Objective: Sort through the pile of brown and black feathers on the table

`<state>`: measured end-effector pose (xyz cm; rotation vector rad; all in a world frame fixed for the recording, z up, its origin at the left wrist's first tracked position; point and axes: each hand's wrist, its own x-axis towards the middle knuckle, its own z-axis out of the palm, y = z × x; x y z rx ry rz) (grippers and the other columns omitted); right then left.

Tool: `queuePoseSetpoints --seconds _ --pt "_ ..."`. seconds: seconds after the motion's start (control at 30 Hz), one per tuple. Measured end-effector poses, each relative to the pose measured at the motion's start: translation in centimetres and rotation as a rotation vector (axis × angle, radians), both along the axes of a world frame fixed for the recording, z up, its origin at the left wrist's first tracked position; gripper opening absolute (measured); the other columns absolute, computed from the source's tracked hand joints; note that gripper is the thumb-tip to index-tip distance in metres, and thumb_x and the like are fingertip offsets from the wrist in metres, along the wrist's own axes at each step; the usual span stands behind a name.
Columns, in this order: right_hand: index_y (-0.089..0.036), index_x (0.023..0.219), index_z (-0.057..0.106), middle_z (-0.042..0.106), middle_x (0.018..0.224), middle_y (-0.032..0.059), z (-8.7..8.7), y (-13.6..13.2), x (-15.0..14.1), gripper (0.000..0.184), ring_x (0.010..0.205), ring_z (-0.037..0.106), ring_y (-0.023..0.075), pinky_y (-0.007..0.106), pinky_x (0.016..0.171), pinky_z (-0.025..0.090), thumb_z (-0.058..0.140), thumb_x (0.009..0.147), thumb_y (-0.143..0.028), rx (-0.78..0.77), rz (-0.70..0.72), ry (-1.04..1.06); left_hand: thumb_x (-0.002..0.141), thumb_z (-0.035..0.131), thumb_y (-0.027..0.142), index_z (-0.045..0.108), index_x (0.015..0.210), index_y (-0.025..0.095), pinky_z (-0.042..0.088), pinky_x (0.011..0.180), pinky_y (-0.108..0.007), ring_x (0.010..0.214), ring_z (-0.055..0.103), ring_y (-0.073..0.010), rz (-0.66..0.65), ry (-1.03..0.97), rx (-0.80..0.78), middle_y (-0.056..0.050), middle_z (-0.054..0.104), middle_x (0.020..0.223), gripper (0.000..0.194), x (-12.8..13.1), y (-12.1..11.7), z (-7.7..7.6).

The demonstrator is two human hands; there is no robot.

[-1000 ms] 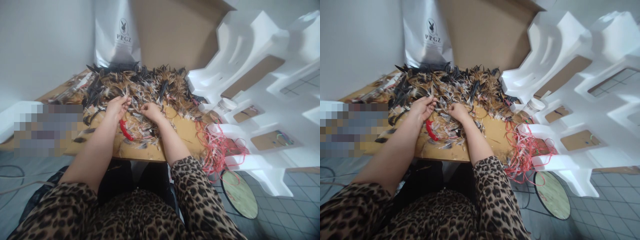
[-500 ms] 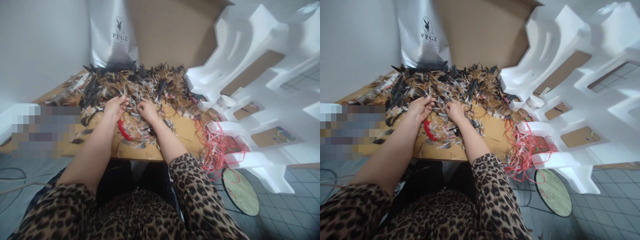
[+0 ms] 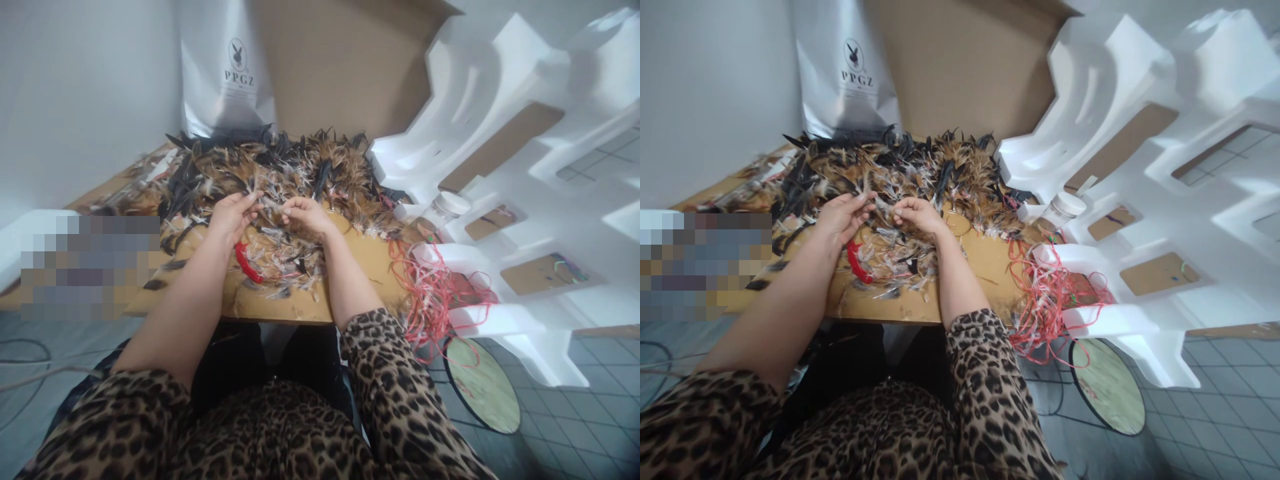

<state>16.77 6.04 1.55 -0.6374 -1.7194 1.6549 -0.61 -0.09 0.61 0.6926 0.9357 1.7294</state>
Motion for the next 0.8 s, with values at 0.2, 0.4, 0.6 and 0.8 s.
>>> queuePoseSetpoints --seconds 0.2,0.4,0.6,0.8 --pt "-0.013 0.074 0.058 0.062 0.059 -0.0020 0.1 -0.3 0.0 0.033 0.053 0.054 0.0059 0.017 0.051 0.041 0.074 0.056 -0.036 -0.086 0.001 -0.047 0.066 0.068 0.011 0.062 0.070 0.009 0.048 0.054 -0.014 0.064 0.063 -0.0091 -0.098 -0.009 0.023 -0.012 0.069 0.083 0.008 0.3 -0.1 0.1" --pt "-0.015 0.075 0.058 0.060 0.058 -0.0038 -0.8 0.1 -0.9 0.031 0.051 0.053 0.0054 0.017 0.050 0.041 0.075 0.057 -0.033 -0.195 -0.123 0.123 0.070 0.064 0.007 0.062 0.067 0.008 0.051 0.062 -0.015 0.066 0.064 -0.0091 -0.076 -0.071 0.065 -0.009 0.068 0.073 0.003 0.4 0.4 -0.3" --pt "-0.018 0.084 0.060 0.061 0.064 -0.0043 -0.8 -0.5 -1.8 0.032 0.052 0.053 0.0046 0.015 0.045 0.037 0.074 0.058 -0.031 -0.326 -0.233 0.166 0.078 0.055 0.004 0.063 0.072 0.009 0.051 0.065 -0.012 0.069 0.064 -0.0067 -0.031 -0.293 0.044 -0.005 0.067 0.074 0.011 0.2 0.5 0.0" --pt "-0.017 0.075 0.060 0.061 0.063 -0.0044 -1.0 -1.8 -3.5 0.031 0.052 0.052 0.0039 0.014 0.046 0.036 0.077 0.053 -0.032 -0.294 -0.259 0.202 0.077 0.055 0.003 0.063 0.074 0.008 0.052 0.065 -0.012 0.068 0.064 -0.0068 -0.140 -0.318 0.014 -0.006 0.067 0.074 0.010 0.9 0.4 -0.2"
